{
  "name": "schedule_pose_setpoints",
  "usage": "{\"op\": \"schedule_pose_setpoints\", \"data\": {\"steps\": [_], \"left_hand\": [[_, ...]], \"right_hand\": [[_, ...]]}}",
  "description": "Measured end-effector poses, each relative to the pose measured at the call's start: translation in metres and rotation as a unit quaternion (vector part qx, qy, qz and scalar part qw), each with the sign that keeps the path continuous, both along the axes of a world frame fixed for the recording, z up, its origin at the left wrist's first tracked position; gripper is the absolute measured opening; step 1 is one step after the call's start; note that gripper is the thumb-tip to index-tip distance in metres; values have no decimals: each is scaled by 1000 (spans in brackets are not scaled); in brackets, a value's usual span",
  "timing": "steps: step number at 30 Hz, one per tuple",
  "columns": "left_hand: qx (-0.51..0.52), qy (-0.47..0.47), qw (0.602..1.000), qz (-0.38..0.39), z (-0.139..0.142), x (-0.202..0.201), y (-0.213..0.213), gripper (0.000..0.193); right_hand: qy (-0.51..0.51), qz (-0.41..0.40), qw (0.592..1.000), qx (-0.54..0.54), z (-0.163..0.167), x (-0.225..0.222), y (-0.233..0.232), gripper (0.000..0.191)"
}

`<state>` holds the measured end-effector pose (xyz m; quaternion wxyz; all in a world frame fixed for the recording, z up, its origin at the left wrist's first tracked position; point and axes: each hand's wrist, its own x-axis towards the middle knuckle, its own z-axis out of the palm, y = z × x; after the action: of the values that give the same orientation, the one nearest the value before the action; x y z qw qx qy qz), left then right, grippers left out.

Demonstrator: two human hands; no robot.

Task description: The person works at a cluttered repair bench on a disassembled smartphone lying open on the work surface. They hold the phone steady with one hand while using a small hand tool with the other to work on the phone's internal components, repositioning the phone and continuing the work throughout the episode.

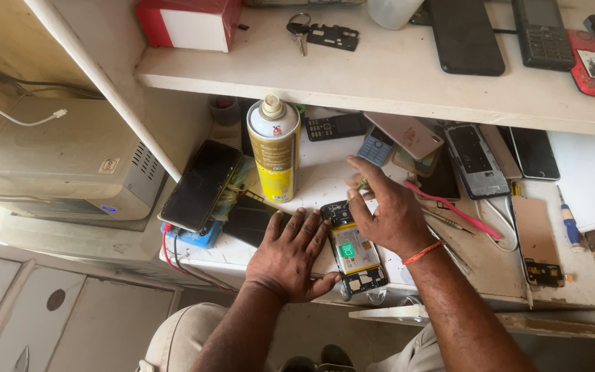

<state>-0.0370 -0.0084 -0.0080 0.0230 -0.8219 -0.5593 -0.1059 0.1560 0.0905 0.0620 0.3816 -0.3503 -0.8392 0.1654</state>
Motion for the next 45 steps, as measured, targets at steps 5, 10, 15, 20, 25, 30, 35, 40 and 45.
{"op": "schedule_pose_setpoints", "data": {"steps": [5, 10, 15, 20, 25, 30, 35, 40, 45], "left_hand": [[-8, 8, 1000, 2, -1, 0, 0, 94], [-10, 3, 1000, 2, 1, 1, 1, 94], [-18, -6, 1000, 3, 0, -1, -1, 93], [16, -24, 1000, -10, 0, 1, -5, 92], [27, -17, 999, -17, 3, -1, 0, 91], [44, -34, 998, -19, -2, -2, -1, 91], [30, -16, 999, -15, 0, -1, 2, 92], [34, -15, 999, -9, -2, -1, -2, 93], [37, -16, 999, -12, -5, -2, -1, 94]], "right_hand": [[-63, -104, 991, -55, 1, -1, 2, 40], [-22, -36, 998, 40, 1, 2, 3, 36], [-95, -103, 989, -47, -1, 0, 2, 37], [-37, -52, 998, -13, -1, 1, -3, 38], [-36, -50, 998, 14, 4, 0, 4, 42], [-37, -47, 998, -30, 5, 0, 6, 41], [-12, -17, 1000, 19, 10, -1, 6, 46], [-65, -68, 995, -15, 10, -3, 7, 43], [28, 50, 996, -70, 10, -2, 6, 46]]}}
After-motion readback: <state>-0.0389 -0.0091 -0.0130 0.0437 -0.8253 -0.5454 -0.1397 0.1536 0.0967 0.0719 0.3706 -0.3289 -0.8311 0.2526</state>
